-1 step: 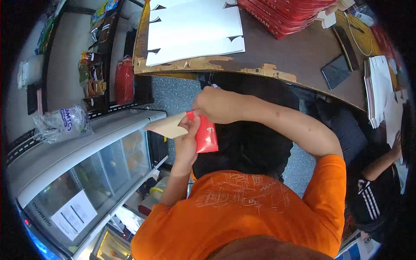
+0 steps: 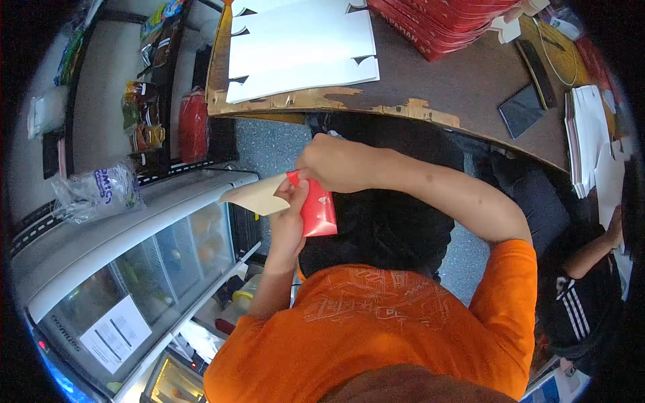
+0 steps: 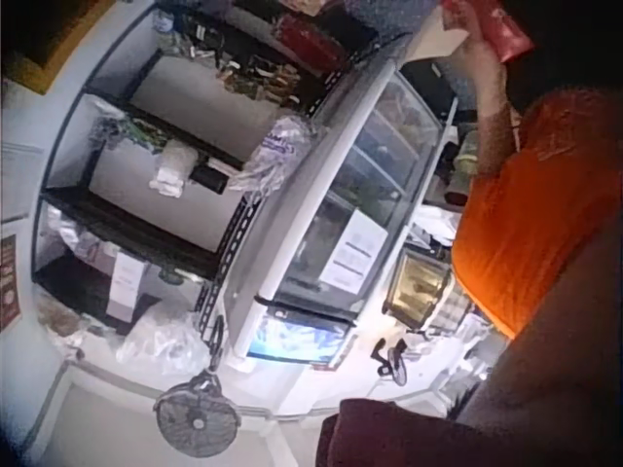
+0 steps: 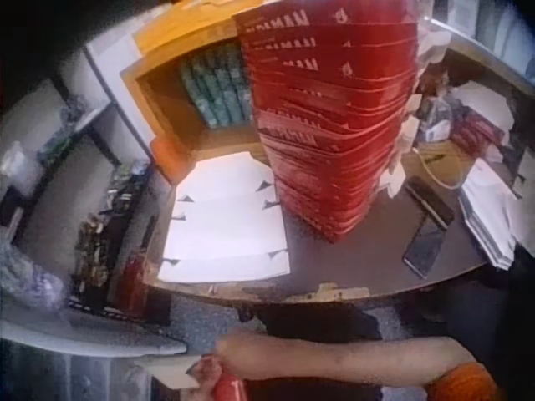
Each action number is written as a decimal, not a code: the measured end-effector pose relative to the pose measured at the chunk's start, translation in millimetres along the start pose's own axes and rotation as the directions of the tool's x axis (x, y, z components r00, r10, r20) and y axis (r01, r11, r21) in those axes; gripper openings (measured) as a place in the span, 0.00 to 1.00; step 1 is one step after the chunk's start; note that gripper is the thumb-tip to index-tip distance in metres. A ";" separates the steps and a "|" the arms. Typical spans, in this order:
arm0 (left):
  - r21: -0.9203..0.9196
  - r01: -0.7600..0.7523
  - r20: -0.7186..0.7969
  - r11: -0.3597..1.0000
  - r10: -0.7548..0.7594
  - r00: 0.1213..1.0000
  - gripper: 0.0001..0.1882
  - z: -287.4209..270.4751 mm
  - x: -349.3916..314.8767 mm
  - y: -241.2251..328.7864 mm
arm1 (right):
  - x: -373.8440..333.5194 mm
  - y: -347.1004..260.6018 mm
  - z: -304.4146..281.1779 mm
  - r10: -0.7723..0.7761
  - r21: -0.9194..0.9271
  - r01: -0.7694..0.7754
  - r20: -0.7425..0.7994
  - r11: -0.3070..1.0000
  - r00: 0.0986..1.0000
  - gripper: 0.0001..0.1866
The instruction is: The person assembles red and white cardboard boxes by folding the flaps and tucking them into slots. They handle stacks of flat-packed box components and finished boxes on a wooden table. Another person is visible in the background performing a similar task.
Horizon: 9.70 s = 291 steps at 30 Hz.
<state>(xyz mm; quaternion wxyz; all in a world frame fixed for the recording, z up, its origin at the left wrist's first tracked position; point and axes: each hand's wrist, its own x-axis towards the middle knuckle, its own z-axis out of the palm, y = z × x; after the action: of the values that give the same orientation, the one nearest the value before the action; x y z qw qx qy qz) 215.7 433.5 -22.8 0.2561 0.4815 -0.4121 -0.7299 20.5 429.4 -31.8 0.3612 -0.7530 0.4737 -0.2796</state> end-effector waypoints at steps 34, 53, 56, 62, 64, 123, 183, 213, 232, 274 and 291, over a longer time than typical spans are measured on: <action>0.446 -0.428 0.343 0.786 0.292 0.893 0.21 44.4 42.5 82.4 | -9.8 -6.6 -64.6 0.216 0.341 -0.048 -0.474 0.939 0.854 0.35; 0.567 -0.818 0.283 -0.102 0.956 0.076 0.30 3.6 18.9 114.9 | -9.0 16.6 -88.7 0.543 0.801 0.293 -0.577 0.522 0.610 0.19; 0.555 -0.825 0.229 0.102 0.935 0.270 0.46 3.2 19.7 108.4 | -19.6 19.7 -91.0 0.577 0.964 0.148 -0.252 0.222 0.777 0.19; 0.485 -0.866 0.298 0.119 0.909 0.291 0.51 10.1 25.6 77.7 | -15.7 -0.7 -82.0 0.461 0.925 -0.089 -0.099 0.370 0.882 0.16; 0.470 -0.882 0.324 0.011 0.928 0.184 0.57 30.5 17.6 80.1 | -16.9 -0.1 -83.0 0.397 0.917 -0.113 -0.053 0.382 0.916 0.16; 0.539 -0.805 0.665 -0.246 0.711 0.228 0.33 42.5 21.1 93.2 | -24.4 -13.6 -86.9 0.181 0.808 0.175 -0.327 0.563 0.927 0.13; 0.373 -0.783 0.273 0.497 0.748 0.605 0.30 72.7 32.9 73.3 | -24.6 -18.8 -80.3 0.200 0.836 0.172 -0.315 0.521 0.928 0.24; 0.665 -0.631 0.636 -0.399 0.746 0.199 0.12 64.8 5.7 89.7 | -16.6 -25.0 -63.4 0.173 0.970 -0.039 -0.003 0.240 0.985 0.21; 0.554 -0.832 0.534 -0.033 0.781 0.325 0.16 56.4 6.0 113.9 | -23.5 -30.4 -73.5 0.090 0.992 0.042 -0.053 0.123 0.994 0.17; 0.599 -0.797 0.571 -0.073 0.737 0.362 0.61 67.1 8.9 85.7 | -18.7 -24.7 -68.9 0.078 0.834 0.213 -0.291 0.509 0.954 0.18; 0.450 -0.892 0.575 0.045 0.750 0.327 0.49 62.7 17.7 88.1 | -23.5 -30.2 -69.9 0.090 0.786 0.206 -0.315 0.583 0.945 0.16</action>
<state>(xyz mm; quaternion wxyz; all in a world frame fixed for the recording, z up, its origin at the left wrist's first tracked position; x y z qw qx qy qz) 149.1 395.5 55.6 0.3771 0.1412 -0.8773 -0.2613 -26.7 440.1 31.5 0.5723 -0.4643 0.3209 -0.5949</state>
